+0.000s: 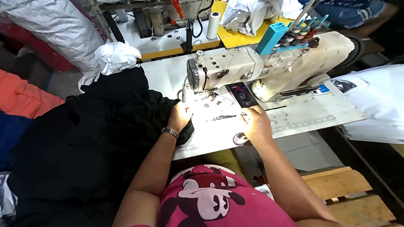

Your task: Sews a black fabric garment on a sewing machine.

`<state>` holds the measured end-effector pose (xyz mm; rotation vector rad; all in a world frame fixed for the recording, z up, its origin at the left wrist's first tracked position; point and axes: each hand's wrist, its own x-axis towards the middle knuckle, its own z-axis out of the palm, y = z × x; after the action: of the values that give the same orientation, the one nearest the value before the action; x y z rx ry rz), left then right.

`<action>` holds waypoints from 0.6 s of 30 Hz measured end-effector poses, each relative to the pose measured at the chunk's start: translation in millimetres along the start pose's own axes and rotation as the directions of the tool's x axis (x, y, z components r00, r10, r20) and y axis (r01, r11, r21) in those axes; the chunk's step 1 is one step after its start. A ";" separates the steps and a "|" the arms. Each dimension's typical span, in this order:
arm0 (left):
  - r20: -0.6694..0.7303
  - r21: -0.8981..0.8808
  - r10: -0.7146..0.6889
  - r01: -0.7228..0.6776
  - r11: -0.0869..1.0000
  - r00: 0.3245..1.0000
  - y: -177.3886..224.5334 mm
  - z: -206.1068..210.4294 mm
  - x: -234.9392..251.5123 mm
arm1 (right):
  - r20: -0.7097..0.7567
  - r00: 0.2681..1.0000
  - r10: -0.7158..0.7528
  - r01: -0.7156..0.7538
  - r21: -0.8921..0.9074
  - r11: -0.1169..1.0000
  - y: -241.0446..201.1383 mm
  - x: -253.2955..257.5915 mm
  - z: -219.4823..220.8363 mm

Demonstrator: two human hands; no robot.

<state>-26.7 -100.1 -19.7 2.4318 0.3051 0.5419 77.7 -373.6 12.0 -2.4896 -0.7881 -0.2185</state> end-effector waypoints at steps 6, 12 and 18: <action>0.041 -0.016 0.004 -0.004 1.000 0.999 0.4 -1.9 9.7 | -0.006 1.000 -0.025 0.025 -0.017 1.000 1.5 14.4 -8.6; 0.221 -0.150 -0.138 0.173 0.973 0.966 -8.1 -7.6 32.3 | 0.097 0.990 -0.105 0.099 0.069 0.993 -34.0 58.8 23.7; 0.311 -0.139 -0.226 0.279 0.950 0.923 -9.8 -12.5 44.8 | 0.171 0.985 -0.035 0.026 0.057 0.998 -35.6 79.0 57.4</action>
<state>6.6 -70.6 -3.0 2.2115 0.4177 0.0875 121.8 -280.0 1.6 -2.4699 -0.8901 0.0084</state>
